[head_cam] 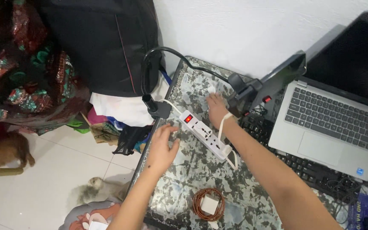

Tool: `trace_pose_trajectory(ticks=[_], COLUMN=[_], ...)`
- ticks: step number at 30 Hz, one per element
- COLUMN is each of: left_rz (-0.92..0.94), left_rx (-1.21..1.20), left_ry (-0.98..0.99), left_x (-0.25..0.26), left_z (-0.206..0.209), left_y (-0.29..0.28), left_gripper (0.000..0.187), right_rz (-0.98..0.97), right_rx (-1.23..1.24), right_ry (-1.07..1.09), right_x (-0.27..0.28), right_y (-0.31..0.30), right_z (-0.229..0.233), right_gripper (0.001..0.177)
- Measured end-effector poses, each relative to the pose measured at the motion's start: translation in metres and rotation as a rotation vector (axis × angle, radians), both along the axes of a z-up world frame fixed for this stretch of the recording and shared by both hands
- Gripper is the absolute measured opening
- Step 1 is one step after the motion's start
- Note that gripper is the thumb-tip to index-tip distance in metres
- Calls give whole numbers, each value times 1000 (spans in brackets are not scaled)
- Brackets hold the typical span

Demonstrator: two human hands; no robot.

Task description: Cleaning and organizing various electronic accessories and papers on a desk.

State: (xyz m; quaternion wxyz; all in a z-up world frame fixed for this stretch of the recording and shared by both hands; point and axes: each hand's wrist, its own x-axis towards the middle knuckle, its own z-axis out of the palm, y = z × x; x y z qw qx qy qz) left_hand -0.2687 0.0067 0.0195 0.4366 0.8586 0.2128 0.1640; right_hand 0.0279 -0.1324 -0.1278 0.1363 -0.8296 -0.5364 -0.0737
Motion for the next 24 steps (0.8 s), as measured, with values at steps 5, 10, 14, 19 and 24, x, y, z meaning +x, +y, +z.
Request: trace_pose_trajectory(ticks=[5,10,14,19,24], left_rz=[-61,-245,-308,-281,-378], left_rx=[62,298,370,304,301], left_ry=[-2,64,172,190,215], left_x=[25,70,98,107,104], left_z=[-1,-17,-22,-21,-16], left_y=[8,15,17,13,19], left_gripper=[47,71,73,53,35], right_rz=[-20,-163,-401,-147,202], right_rx=[176,546,-51,115,218], right_ry=[231,517,197,214,465], right_x=[15,113,79,76,-11], right_y=[-15,-93,11,36,30], right_z=[-44,-193,2,-12,51], right_gripper=[54,20,35,45,54])
